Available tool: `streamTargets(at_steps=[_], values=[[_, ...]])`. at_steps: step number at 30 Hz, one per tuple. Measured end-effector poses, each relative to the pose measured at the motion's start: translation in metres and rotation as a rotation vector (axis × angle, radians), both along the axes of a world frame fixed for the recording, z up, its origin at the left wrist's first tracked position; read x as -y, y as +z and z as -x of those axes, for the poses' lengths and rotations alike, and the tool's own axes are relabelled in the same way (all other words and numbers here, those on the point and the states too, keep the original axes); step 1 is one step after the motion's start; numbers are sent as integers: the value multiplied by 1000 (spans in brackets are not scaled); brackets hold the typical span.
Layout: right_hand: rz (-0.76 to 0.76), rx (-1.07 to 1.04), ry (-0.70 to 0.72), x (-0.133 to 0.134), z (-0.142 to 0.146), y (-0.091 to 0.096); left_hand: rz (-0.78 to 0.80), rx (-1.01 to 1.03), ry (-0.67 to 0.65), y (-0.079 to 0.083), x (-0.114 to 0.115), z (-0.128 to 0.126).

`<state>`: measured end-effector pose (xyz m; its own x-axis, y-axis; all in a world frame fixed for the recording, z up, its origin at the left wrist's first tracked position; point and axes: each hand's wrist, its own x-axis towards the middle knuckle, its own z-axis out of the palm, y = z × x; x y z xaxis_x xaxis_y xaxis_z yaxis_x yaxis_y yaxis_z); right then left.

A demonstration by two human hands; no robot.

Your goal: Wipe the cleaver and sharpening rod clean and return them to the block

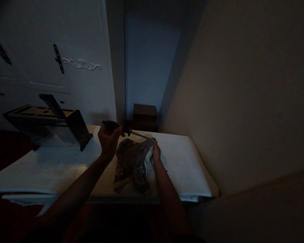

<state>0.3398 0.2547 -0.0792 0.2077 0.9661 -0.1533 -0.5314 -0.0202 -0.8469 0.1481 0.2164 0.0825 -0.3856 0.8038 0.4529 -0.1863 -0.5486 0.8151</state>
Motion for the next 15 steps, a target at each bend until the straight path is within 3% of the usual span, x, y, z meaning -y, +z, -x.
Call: streamTargets(at_steps=[3, 8, 12, 15], values=[[28, -203, 29, 1, -1, 8, 139, 62, -46, -35, -1, -7], [16, -278, 159, 5, -7, 18, 286, 151, -79, -85, -7, -14], [8, -408, 106, 5, -14, 18, 403, 225, -136, -108, -12, -20], [13, -530, 6, 8, -16, 18, 489, 243, -262, -116, -14, -24]])
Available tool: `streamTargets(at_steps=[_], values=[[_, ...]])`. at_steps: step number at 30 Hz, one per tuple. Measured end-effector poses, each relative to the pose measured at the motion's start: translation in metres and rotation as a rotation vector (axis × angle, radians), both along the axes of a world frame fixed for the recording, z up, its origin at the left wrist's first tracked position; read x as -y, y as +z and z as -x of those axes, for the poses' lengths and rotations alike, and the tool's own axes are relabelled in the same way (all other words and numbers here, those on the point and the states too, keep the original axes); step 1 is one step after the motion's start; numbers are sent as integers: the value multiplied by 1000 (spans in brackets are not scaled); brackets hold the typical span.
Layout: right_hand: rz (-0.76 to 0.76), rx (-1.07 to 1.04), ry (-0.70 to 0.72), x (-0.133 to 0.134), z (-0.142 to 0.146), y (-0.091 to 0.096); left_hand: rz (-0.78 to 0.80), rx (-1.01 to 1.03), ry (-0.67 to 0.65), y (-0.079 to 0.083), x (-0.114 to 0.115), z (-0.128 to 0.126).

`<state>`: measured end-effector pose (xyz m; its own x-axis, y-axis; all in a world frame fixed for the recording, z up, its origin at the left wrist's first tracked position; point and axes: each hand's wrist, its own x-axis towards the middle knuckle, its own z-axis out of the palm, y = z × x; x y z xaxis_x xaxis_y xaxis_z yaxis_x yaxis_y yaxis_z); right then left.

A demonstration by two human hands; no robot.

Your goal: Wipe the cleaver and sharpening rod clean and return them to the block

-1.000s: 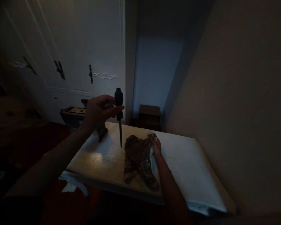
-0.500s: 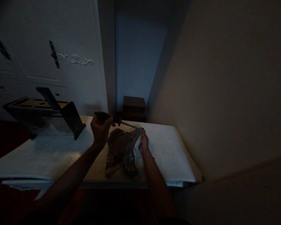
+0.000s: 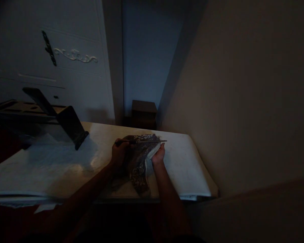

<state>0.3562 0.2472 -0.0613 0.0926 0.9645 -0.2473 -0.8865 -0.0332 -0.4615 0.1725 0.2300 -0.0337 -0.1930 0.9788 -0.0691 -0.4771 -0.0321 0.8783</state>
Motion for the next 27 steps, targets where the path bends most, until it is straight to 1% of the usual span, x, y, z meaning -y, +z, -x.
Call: streamTargets(at_steps=[2, 3, 5, 7, 10, 12, 13, 15, 18, 20, 22, 24, 27], values=[[10, -47, -32, 3, 0, 2, 41, -20, -141, -1, -2, -2], [-2, -56, -35, 5, 1, 4, 56, -75, -212, -1, -3, -2], [-45, -53, -25, 8, 3, 9, 51, -284, -330, 1, -9, 0], [-87, -45, -12, 10, 5, 15, -7, -553, -411, 5, -16, 4], [-112, -47, -21, 12, 9, 20, -172, -884, -464, 12, -27, 9], [-111, -43, -43, 12, 11, 22, -269, -1013, -450, 14, -31, 9], [-103, -36, -54, 12, 12, 23, -300, -1043, -443, 14, -32, 8], [-73, -25, -65, 13, 15, 24, -298, -1006, -478, 14, -33, 6], [-34, -11, -77, 13, 18, 23, -148, -763, -633, 12, -35, 3], [-36, 13, -89, 13, 19, 20, -65, -647, -727, 12, -38, 2], [-36, 41, -90, 13, 18, 16, -63, -632, -786, 13, -42, 2], [-15, 56, -96, 12, 17, 13, -79, -661, -829, 14, -46, 2], [48, 66, -185, 12, 15, 13, -63, -750, -882, 12, -50, 1]])
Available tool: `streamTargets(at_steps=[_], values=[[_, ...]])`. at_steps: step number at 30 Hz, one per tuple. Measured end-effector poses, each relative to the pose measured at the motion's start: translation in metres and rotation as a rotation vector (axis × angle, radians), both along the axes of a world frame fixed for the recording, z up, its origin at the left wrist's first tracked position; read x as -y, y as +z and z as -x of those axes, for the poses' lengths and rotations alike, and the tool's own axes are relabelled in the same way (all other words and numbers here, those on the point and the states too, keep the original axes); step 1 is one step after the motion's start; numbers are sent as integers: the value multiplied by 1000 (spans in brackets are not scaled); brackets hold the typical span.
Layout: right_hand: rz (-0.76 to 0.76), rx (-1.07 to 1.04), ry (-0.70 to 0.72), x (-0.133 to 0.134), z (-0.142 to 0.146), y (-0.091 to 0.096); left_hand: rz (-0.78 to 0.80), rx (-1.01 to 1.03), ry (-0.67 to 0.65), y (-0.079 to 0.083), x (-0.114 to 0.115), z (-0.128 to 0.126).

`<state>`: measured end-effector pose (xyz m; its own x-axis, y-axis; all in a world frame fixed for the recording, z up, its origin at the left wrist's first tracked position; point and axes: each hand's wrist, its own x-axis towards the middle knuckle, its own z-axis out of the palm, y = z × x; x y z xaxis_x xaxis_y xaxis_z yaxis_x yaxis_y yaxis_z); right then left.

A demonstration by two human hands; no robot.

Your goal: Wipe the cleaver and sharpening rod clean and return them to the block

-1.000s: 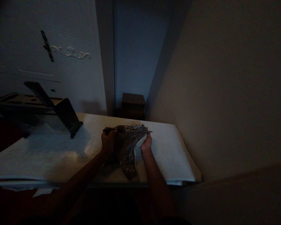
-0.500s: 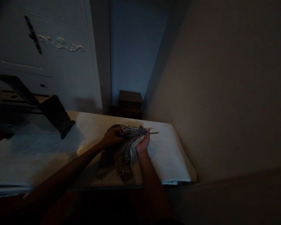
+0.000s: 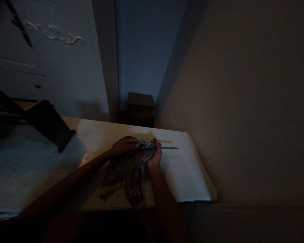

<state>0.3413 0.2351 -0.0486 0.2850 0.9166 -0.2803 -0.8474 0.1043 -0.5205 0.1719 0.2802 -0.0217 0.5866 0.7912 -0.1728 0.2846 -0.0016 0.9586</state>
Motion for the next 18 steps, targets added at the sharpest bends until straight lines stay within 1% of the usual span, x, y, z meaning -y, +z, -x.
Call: streamTargets(at_steps=[2, 3, 6, 9, 12, 15, 18], values=[[-2, 21, -48, 0, 0, 3, -32, -53, -40, -5, -1, -1], [-30, 34, -51, 0, 0, 6, -61, -61, -62, -8, -2, 0], [-143, 57, -9, 1, 3, 14, -165, -15, -126, -16, -1, 1], [-163, 69, 15, 1, 6, 20, -169, -14, -137, -21, 0, 4], [-146, 52, 29, 1, 8, 22, -176, -37, -142, -20, 1, 5], [-130, 50, 37, 2, 7, 23, -222, 4, -168, -17, 2, 7], [-123, 78, 40, 2, 7, 23, -174, 40, -147, -13, 6, 8]])
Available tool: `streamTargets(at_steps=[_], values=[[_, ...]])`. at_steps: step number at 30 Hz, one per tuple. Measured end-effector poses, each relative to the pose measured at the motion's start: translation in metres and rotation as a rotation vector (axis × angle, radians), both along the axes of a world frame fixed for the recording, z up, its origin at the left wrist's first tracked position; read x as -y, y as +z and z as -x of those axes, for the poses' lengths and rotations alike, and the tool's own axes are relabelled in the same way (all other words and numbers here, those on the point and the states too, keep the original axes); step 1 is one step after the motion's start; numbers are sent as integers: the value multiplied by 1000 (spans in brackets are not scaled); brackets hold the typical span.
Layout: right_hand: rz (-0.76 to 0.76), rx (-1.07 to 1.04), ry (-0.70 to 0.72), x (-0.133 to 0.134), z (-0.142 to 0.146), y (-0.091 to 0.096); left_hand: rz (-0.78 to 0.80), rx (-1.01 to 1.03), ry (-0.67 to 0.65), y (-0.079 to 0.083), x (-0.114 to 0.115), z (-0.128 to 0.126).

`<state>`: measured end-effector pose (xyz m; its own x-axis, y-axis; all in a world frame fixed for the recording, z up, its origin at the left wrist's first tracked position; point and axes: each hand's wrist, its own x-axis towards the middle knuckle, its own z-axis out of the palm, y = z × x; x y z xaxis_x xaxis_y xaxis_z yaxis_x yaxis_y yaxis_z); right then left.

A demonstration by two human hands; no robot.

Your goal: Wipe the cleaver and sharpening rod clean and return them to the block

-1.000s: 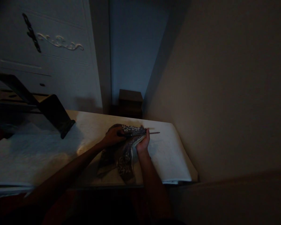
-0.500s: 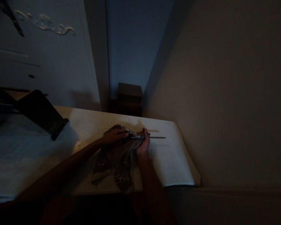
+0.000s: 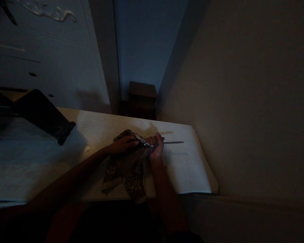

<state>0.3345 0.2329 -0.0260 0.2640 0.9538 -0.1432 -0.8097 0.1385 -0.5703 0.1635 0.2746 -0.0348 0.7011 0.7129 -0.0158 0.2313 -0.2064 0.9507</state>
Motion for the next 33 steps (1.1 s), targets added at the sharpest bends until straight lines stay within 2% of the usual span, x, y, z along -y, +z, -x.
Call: streamTargets(at_steps=[2, 4, 14, 20, 25, 29, 33], values=[[-1, 10, 5, 0, 0, -1, 50, 1, 18, 1, 2, 0], [-10, 23, 11, -1, -1, -3, 35, -11, 34, 1, 4, -1], [39, -5, -69, -2, -4, -10, -430, -105, 83, -8, 10, 1], [72, -37, -28, -4, -12, -11, -729, -219, 122, -10, 12, -2], [93, -88, -44, -4, -18, -12, -881, -254, 187, -9, 12, -3], [80, -40, -65, -4, -23, -14, -893, -243, 177, -6, 11, 2], [66, -21, -45, -3, -28, -15, -697, -311, 146, 6, 9, 13]])
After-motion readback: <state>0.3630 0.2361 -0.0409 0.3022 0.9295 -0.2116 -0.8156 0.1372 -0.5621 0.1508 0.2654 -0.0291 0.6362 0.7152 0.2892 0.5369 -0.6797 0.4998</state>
